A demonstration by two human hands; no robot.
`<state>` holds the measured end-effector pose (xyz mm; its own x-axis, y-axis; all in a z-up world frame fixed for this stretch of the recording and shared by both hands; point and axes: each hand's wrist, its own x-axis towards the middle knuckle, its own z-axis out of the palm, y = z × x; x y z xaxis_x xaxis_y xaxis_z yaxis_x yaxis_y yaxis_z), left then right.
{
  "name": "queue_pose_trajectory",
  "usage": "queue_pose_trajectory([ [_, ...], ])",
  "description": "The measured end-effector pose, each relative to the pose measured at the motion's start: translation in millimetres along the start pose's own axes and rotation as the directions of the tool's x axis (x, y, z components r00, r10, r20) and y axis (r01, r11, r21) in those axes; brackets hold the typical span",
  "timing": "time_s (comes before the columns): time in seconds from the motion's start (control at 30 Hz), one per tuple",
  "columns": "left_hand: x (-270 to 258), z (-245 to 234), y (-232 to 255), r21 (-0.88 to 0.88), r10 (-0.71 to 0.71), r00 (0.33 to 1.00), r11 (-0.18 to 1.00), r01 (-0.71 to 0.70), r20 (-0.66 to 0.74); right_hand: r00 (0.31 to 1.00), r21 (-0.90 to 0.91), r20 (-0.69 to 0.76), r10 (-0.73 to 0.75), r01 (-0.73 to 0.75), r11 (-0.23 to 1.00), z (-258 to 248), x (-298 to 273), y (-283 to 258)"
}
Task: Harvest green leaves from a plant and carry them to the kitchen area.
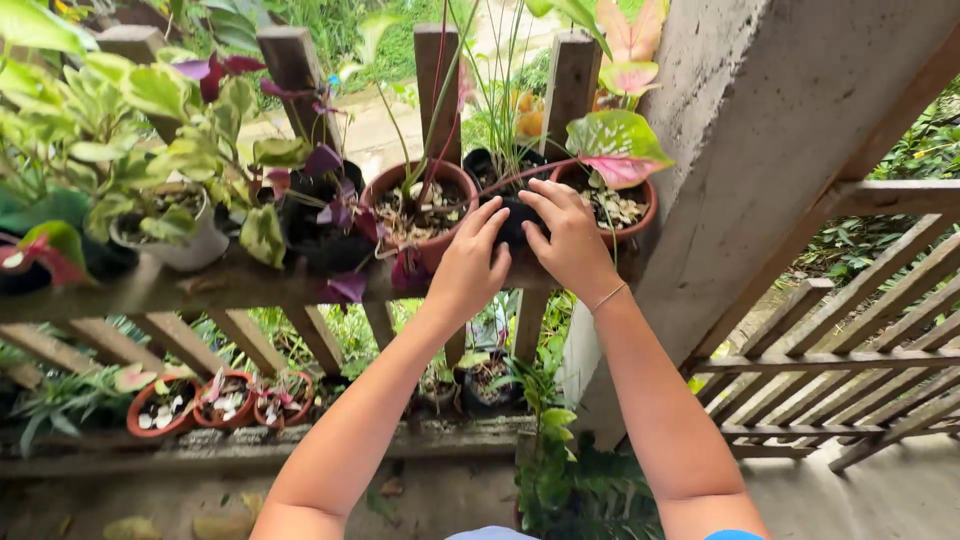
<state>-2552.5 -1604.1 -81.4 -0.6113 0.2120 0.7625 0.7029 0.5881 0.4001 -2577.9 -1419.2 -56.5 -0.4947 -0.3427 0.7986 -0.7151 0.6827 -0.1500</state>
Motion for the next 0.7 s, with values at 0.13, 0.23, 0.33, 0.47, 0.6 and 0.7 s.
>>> queue_pose_trajectory([
  [0.13,21,3,-14,-0.007,0.042,0.999,0.999,-0.042,-0.011,0.998,0.035,-0.034,-0.056,0.057,0.998,3,28,17],
  [0.23,41,-5,-20,0.001,0.048,0.995,0.999,-0.049,-0.084,0.998,0.031,-0.054,-0.036,0.038,0.999,14,56,38],
  [0.33,62,-4,-35,-0.078,-0.182,0.974,0.982,0.173,-0.132,0.996,0.052,0.032,-0.086,0.084,0.995,30,86,61],
  [0.47,81,23,-68,0.216,-0.078,0.974,0.969,0.124,-0.211,0.93,-0.142,0.202,-0.309,0.339,0.93,41,123,68],
  [0.6,106,36,-71,0.323,-0.39,0.919,0.864,0.387,-0.057,0.829,-0.256,0.382,-0.41,0.521,0.814,50,146,74],
  [0.7,112,40,-77,0.292,-0.422,0.903,0.857,0.425,-0.077,0.791,-0.342,0.426,-0.44,0.591,0.731,62,151,80],
])
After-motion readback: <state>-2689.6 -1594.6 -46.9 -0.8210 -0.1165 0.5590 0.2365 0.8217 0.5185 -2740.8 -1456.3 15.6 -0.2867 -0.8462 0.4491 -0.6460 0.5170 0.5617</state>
